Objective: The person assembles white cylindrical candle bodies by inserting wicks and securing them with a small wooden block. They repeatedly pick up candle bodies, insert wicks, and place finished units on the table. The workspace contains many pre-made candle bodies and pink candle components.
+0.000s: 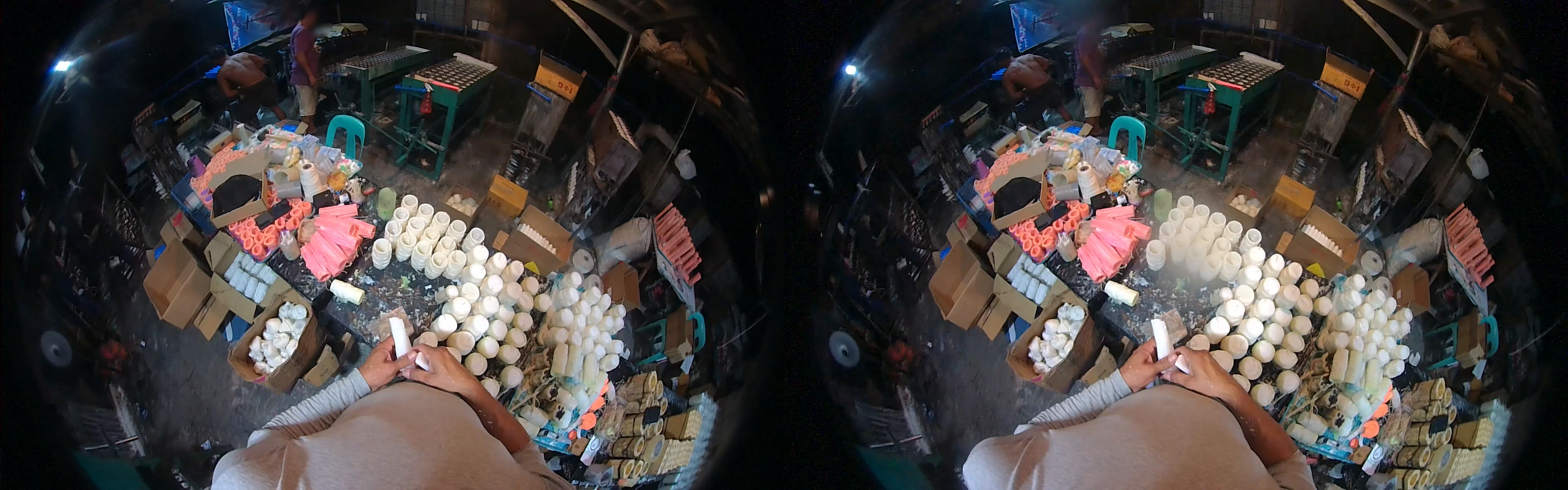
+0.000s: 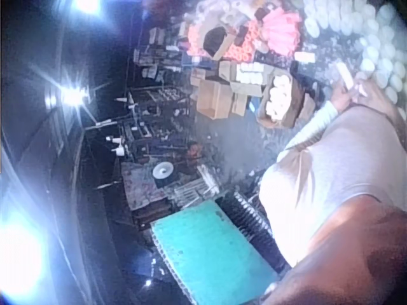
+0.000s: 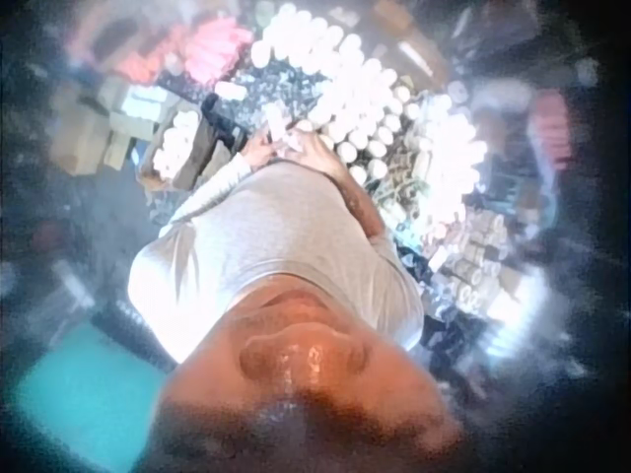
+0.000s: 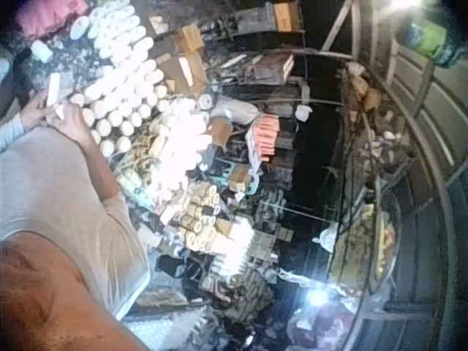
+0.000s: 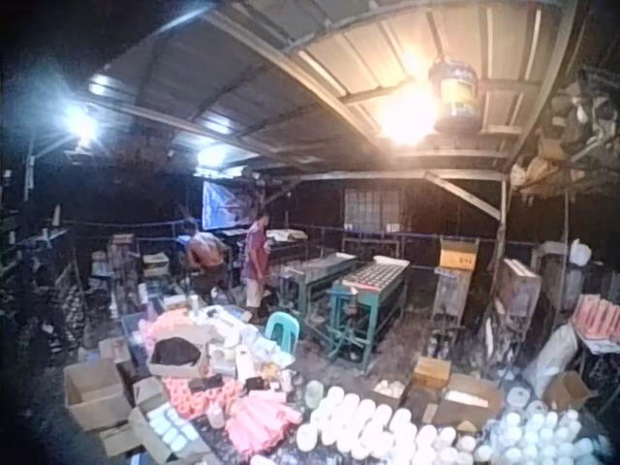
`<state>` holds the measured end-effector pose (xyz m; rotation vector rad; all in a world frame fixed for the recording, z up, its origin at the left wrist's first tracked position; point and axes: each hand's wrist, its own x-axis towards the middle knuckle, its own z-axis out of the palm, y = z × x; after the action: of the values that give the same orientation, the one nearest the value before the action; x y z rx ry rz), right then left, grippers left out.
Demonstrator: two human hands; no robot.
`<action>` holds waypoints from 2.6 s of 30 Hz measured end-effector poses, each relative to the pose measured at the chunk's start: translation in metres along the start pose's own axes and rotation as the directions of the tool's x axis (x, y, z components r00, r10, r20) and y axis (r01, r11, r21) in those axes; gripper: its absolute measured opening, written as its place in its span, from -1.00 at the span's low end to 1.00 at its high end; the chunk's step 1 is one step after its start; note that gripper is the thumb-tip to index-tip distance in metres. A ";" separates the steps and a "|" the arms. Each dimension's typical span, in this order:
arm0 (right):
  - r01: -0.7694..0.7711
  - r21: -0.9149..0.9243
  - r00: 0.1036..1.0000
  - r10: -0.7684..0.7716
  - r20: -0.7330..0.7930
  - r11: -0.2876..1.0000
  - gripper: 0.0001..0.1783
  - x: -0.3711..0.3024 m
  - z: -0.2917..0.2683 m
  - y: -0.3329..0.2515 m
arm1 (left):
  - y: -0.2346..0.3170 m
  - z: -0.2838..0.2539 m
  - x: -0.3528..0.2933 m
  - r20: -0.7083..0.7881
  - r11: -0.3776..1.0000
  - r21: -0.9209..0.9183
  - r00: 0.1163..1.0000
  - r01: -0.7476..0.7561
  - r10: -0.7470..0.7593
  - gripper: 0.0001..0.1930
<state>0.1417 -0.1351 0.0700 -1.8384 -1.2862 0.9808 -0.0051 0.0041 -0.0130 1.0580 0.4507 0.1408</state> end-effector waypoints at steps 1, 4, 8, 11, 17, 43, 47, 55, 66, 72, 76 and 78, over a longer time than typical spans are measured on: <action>0.044 0.038 0.999 -0.044 0.019 0.998 -0.42 0.001 -0.001 0.004 | 0.001 -0.002 -0.001 0.002 0.999 -0.038 1.000 0.000 0.001 -0.61; 0.038 0.073 0.999 -0.038 -0.012 0.997 -0.44 0.010 -0.005 0.021 | 0.009 -0.016 -0.002 0.018 0.984 -0.176 1.000 -0.006 0.010 -0.69; -0.297 0.475 0.933 0.357 -0.040 0.828 -0.77 0.035 -0.034 0.031 | 0.026 -0.048 -0.011 -0.078 0.969 -0.238 0.996 -0.063 0.046 -0.78; 0.040 0.541 0.988 0.047 -0.147 0.840 -0.85 0.058 -0.084 -0.008 | 0.028 -0.056 -0.021 -0.068 0.985 -0.170 0.998 -0.007 -0.004 -0.78; 0.746 0.091 0.580 -0.576 -0.576 0.660 -0.74 0.116 -0.222 -0.208 | 0.019 -0.038 -0.024 -0.009 0.977 -0.209 0.998 0.053 -0.056 -0.80; 0.777 -0.098 0.495 -0.700 -0.514 0.622 -0.95 0.173 -0.302 -0.361 | 0.036 -0.033 -0.021 -0.278 0.995 -0.067 0.956 0.078 -0.094 -0.75; 0.800 0.064 0.545 -0.679 -0.492 0.596 -0.88 0.173 -0.303 -0.348 | 0.030 -0.028 -0.010 -0.228 0.985 -0.169 0.972 0.020 -0.059 -0.68; 0.748 0.257 0.651 -0.600 -0.465 0.612 -0.80 0.185 -0.302 -0.310 | 0.017 -0.025 -0.003 -0.193 0.966 -0.257 0.979 0.009 -0.060 -0.69; -0.048 0.349 0.947 0.153 -0.282 0.936 -0.27 0.066 -0.015 0.064 | 0.008 0.003 0.018 0.054 0.960 0.274 0.997 -0.059 0.046 -0.45; 0.289 0.941 0.811 0.478 -0.339 0.177 -0.66 -0.072 0.037 0.136 | -0.019 0.072 0.075 0.472 0.799 0.599 0.779 0.062 -0.414 -0.26; 0.627 0.778 0.522 0.768 -0.370 -0.051 -0.73 -0.180 0.042 0.199 | -0.052 0.130 0.104 0.515 0.687 0.727 0.647 0.017 -0.562 -0.30; 0.604 0.761 0.167 0.895 -0.414 0.239 -0.70 -0.252 0.039 0.240 | -0.064 0.149 0.111 0.518 0.648 0.760 0.653 -0.055 -0.553 -0.32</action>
<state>0.1567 -0.4384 -0.1044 -0.9419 0.6584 0.1778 0.1514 -0.1122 -0.0393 1.7067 -0.1128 -0.8164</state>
